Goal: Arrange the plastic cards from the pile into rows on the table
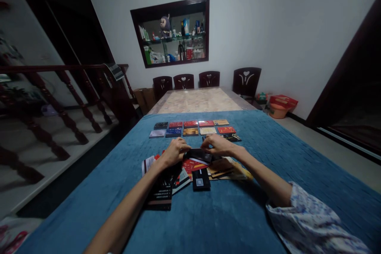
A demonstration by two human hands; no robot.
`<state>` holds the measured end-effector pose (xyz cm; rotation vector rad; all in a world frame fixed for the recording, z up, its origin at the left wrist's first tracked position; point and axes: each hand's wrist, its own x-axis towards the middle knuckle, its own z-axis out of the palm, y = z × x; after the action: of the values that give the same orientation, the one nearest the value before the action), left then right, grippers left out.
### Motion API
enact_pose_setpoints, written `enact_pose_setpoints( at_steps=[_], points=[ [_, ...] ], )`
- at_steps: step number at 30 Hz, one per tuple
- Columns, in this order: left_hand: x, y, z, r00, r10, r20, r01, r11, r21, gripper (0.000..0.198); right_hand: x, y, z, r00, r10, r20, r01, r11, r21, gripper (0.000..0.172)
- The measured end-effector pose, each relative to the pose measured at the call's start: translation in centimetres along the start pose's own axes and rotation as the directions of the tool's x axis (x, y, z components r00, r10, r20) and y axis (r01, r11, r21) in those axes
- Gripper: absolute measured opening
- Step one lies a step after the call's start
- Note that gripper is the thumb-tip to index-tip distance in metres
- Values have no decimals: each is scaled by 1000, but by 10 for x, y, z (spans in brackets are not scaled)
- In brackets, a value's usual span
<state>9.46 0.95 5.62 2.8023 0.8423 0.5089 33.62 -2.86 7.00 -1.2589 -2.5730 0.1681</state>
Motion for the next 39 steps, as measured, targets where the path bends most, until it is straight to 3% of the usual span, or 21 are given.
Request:
enact_pose_setpoints(
  at_steps=[8, 17, 22, 30, 39],
  points=[
    [2, 0, 9, 989, -74, -130, 76, 997, 13, 38, -1, -7, -2, 997, 80, -18, -82, 987, -137, 24],
    [5, 3, 16, 971, -143, -190, 163, 982, 94, 18, 3, -13, 8, 973, 222, -69, -232, 947, -222, 35],
    [6, 4, 18, 976, -152, -154, 176, 972, 157, 24, 3, -11, 15, 974, 215, -78, -227, 948, -223, 34],
    [5, 19, 18, 962, -264, -67, 272, 925, 267, 35, 4, -9, 24, 961, 268, -71, -277, 920, -279, 45],
    [8, 13, 28, 950, -297, -92, 309, 935, 173, 35, 6, -5, 31, 960, 264, -97, -280, 930, -239, 49]
  ],
)
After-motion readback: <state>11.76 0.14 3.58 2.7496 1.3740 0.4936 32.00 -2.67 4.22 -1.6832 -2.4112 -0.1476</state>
